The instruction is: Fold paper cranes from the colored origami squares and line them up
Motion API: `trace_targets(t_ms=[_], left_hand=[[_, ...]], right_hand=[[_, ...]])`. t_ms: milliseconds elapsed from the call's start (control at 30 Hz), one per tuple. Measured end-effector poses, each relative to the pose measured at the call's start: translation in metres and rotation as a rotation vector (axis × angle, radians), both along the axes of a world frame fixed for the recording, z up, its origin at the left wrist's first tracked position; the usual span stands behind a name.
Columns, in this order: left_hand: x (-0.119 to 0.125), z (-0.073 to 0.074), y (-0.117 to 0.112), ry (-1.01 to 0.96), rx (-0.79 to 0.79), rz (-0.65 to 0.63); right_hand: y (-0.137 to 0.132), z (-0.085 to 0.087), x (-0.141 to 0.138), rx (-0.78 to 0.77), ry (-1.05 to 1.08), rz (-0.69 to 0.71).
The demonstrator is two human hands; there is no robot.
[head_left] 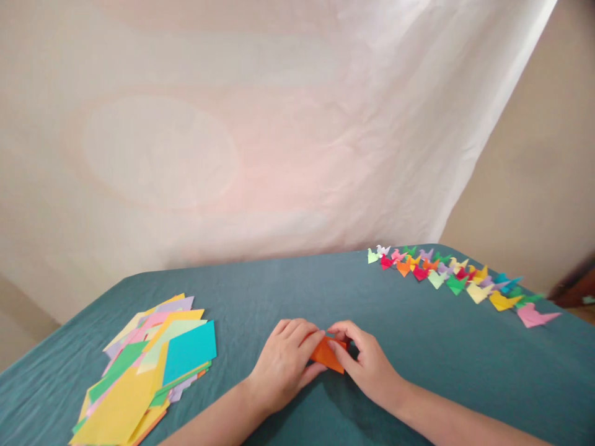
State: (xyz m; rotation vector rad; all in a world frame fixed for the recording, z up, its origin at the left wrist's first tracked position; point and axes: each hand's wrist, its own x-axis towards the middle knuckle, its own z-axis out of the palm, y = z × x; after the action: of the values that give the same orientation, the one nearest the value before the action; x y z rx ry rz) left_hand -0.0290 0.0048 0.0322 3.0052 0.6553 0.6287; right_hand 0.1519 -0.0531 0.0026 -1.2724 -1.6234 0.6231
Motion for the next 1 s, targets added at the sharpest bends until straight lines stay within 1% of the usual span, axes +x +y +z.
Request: trace_targets(t_ms=[100, 267, 400, 733, 1000], left_hand=[[0.004, 0.0, 0.001, -0.011, 0.008, 0.003], [0.002, -0.01, 0.006, -0.086, 0.006, -0.019], [-0.001, -0.014, 0.01, -0.099, 0.003, -0.031], [-0.003, -0.012, 0.007, -0.085, 0.013, -0.046], [-0.004, -0.012, 0.007, -0.082, 0.012, -0.043]], right_hand=[[0.0, 0.001, 0.001, 0.011, 0.035, 0.001], [-0.001, 0.006, 0.001, 0.027, 0.035, 0.042], [0.0, 0.007, 0.002, 0.034, 0.011, 0.073], [-0.001, 0.004, 0.002, 0.03, -0.004, 0.079], [-0.001, 0.007, 0.002, 0.023, -0.035, 0.088]])
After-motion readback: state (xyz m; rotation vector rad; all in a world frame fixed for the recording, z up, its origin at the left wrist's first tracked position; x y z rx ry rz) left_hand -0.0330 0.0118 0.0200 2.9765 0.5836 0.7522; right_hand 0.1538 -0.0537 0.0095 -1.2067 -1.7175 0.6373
